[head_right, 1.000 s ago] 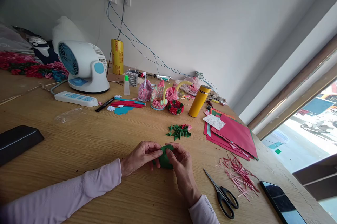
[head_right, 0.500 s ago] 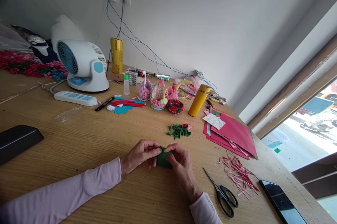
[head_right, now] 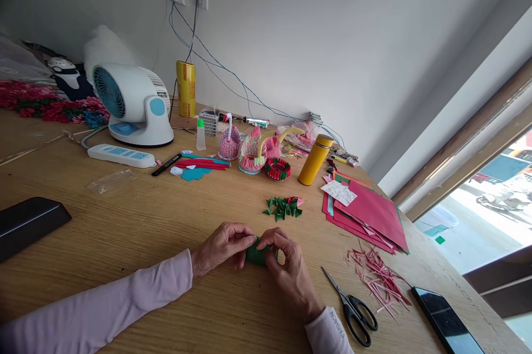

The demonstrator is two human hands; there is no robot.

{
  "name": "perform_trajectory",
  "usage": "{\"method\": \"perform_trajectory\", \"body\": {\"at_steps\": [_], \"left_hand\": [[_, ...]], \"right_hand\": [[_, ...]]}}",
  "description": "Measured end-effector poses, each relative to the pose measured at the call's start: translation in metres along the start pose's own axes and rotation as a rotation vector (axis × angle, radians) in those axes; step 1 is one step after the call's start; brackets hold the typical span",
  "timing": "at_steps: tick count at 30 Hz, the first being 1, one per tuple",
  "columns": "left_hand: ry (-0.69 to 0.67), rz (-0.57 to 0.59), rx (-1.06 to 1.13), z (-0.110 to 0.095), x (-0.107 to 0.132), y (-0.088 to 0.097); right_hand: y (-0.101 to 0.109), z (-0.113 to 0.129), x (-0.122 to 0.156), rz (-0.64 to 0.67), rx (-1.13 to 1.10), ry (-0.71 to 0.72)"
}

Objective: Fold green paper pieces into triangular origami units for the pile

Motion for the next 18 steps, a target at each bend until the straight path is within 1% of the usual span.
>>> {"method": "perform_trajectory", "body": {"at_steps": [1,3,6,9,11,18], "left_hand": [[-0.007,-0.001,-0.010,-0.001,0.000,0.000],[-0.019,-0.005,-0.027,-0.002,0.001,0.000],[-0.043,-0.008,-0.061,-0.004,0.002,0.000],[-0.058,-0.002,-0.081,-0.005,0.003,-0.002],[-0.046,0.001,-0.064,-0.003,0.003,-0.003],[0.025,0.017,0.027,0.006,-0.002,-0.002]], "right_hand": [[0.000,0.002,0.000,0.014,-0.032,-0.031],[-0.001,-0.003,0.002,0.033,-0.084,-0.153],[0.003,-0.016,0.004,-0.036,-0.058,-0.265],[0.001,-0.031,0.004,-0.069,0.017,-0.286],[0.000,-0.039,0.004,-0.079,-0.005,-0.308],[0.003,-0.041,0.003,-0.107,-0.118,-0.360]]}}
Point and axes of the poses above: each hand's wrist, its own x-axis away from the middle knuckle, its own y-axis out of the back of the hand, z = x × y, the point moved 10 cm from there along -x, towards the middle knuckle, and after that the axes turned 13 degrees about -z, right-handed, at the moved point
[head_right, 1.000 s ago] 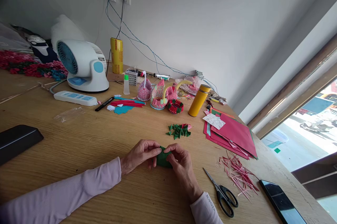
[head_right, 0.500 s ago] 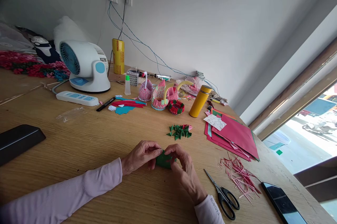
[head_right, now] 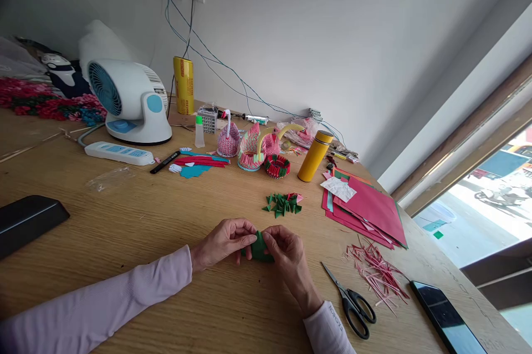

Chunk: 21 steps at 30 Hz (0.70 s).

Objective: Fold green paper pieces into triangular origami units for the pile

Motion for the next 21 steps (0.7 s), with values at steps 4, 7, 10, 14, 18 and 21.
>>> {"method": "perform_trajectory", "body": {"at_steps": [4,7,10,14,18,21], "left_hand": [[0.019,0.012,0.019,0.002,-0.001,0.000],[0.041,0.022,0.036,0.003,0.000,-0.001],[0.058,0.034,0.072,0.002,0.001,-0.001],[0.070,0.045,0.123,0.001,0.002,-0.002],[0.041,0.034,0.182,-0.003,0.001,-0.002],[0.018,0.021,0.213,-0.007,0.001,-0.001]], "right_hand": [[-0.001,-0.003,0.000,-0.001,-0.043,-0.054],[-0.002,-0.003,0.000,0.003,-0.071,-0.073],[-0.003,-0.002,0.001,0.017,-0.104,-0.082],[-0.006,-0.002,0.004,0.036,-0.183,-0.112],[-0.015,-0.004,0.009,0.081,-0.337,-0.217],[-0.024,-0.001,0.013,0.134,-0.437,-0.270]]}}
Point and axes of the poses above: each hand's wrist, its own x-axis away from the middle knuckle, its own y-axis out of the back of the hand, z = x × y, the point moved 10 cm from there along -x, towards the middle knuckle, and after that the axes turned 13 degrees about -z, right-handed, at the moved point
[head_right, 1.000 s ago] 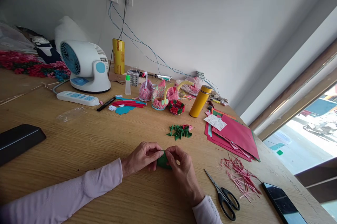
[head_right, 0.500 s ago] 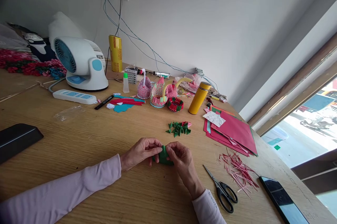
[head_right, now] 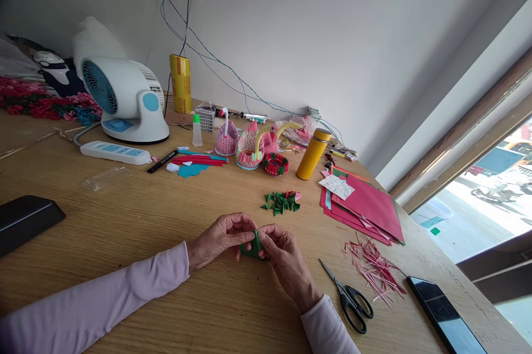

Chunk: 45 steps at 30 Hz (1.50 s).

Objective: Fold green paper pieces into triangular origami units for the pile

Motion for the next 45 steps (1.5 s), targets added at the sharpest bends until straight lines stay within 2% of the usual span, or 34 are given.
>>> {"method": "perform_trajectory", "body": {"at_steps": [5,13,20,26,34,45], "left_hand": [[0.026,-0.006,0.021,0.001,0.001,0.001],[0.093,-0.071,0.099,0.004,0.000,0.006],[0.000,-0.142,0.100,-0.006,-0.002,0.012],[-0.096,-0.212,0.010,-0.015,-0.001,0.016],[-0.174,-0.202,-0.121,-0.018,0.000,0.015],[-0.224,-0.221,-0.243,-0.019,0.000,0.017]], "right_hand": [[-0.010,0.002,0.003,0.034,-0.078,-0.020],[-0.014,0.003,0.005,0.012,0.030,0.093],[-0.014,-0.001,0.006,0.015,0.052,0.085],[-0.011,0.008,0.007,-0.083,0.075,0.188],[0.016,0.007,0.001,-0.314,0.051,0.240],[0.023,0.005,-0.003,-0.322,0.097,0.191]]}}
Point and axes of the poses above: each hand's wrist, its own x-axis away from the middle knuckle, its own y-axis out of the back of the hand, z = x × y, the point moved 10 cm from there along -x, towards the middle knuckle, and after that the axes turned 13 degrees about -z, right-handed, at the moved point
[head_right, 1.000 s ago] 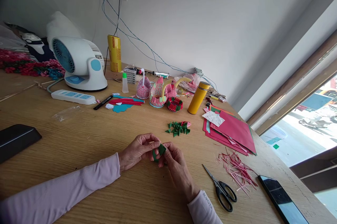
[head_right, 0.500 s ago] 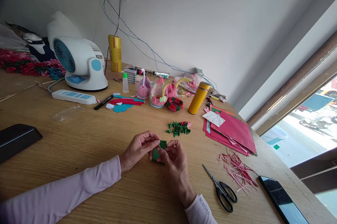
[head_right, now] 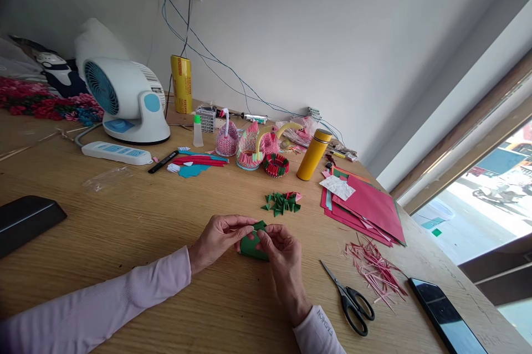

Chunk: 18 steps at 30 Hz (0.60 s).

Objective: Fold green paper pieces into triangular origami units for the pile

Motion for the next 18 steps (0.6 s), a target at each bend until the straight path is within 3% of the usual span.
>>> {"method": "perform_trajectory", "body": {"at_steps": [10,18], "left_hand": [[-0.030,-0.006,-0.119,0.0075,0.0032,0.0001],[-0.082,-0.002,-0.209,0.0013,0.0055,-0.0008]], "right_hand": [[0.0082,-0.0010,-0.0015,-0.069,0.051,0.001],[0.0089,-0.0023,-0.0010,-0.067,0.074,-0.008]]}}
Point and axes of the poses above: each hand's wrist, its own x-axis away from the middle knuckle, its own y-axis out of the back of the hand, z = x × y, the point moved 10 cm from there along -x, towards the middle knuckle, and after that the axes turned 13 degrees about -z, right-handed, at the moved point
